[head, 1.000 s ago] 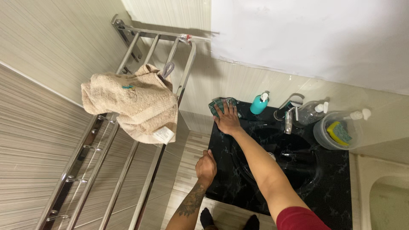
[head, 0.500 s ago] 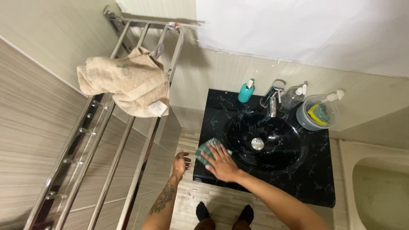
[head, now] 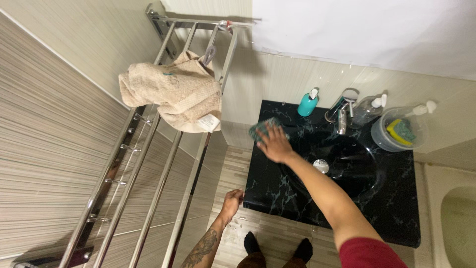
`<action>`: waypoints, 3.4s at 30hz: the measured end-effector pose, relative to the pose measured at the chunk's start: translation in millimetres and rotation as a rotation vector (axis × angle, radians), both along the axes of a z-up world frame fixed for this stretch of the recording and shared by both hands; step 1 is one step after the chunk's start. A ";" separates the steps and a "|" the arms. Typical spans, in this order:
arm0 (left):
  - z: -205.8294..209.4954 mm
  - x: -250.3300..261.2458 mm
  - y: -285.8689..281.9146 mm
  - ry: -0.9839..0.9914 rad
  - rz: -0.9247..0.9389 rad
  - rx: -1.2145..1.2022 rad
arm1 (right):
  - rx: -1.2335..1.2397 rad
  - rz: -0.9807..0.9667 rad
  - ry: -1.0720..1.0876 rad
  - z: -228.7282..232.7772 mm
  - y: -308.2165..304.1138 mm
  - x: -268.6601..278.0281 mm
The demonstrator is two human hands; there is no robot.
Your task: The person wipes the black marble countertop and the sink bowl using a cloth.
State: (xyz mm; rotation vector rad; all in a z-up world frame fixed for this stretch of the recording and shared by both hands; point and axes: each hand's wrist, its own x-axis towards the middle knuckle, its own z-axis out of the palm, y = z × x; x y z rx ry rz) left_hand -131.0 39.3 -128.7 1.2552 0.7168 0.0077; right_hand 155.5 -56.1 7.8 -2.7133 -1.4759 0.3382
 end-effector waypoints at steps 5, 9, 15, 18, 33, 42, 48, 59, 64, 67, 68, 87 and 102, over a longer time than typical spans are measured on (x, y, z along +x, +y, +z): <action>0.2 -31.2 10.3 0.046 0.000 0.138 | 0.033 -0.213 0.038 -5.4 31.3 12.5; 3.0 -39.0 24.5 0.104 0.035 0.190 | 0.044 -0.184 0.047 -5.1 21.9 -25.8; 17.9 -14.4 35.6 0.111 0.132 0.157 | 0.093 -0.049 0.048 13.6 -17.2 -128.3; 29.1 -1.8 30.2 0.098 0.181 0.141 | 0.067 -0.012 0.123 24.3 -38.8 -169.3; 106.0 -14.3 -85.9 0.164 0.064 0.610 | -0.091 -0.202 -0.009 7.4 -307.3 -162.9; 103.5 -17.1 -82.8 0.308 0.066 0.720 | -0.064 -0.629 -0.063 -23.3 -487.8 -104.3; 111.4 -6.5 -65.7 0.348 0.127 0.823 | -0.072 -0.499 -0.187 -38.2 -435.6 -130.8; 92.7 25.7 -27.7 0.380 0.020 0.844 | -0.024 -0.115 0.048 28.1 -210.0 -199.9; 82.1 55.3 -11.2 0.339 -0.017 0.763 | 0.181 -0.045 0.017 16.5 -145.1 -175.6; 70.1 76.6 -10.8 0.310 -0.042 0.760 | 0.184 -0.047 0.003 6.0 -112.6 -144.5; 67.1 83.1 -12.3 0.319 -0.031 0.769 | 0.192 -0.043 -0.015 2.7 -101.4 -131.2; 119.3 95.2 -39.4 0.310 -0.031 0.890 | 0.064 -0.322 0.060 -0.6 21.8 75.3; 122.4 96.2 -39.7 0.353 -0.027 0.924 | 0.146 -0.190 -0.009 -9.7 -5.5 -7.7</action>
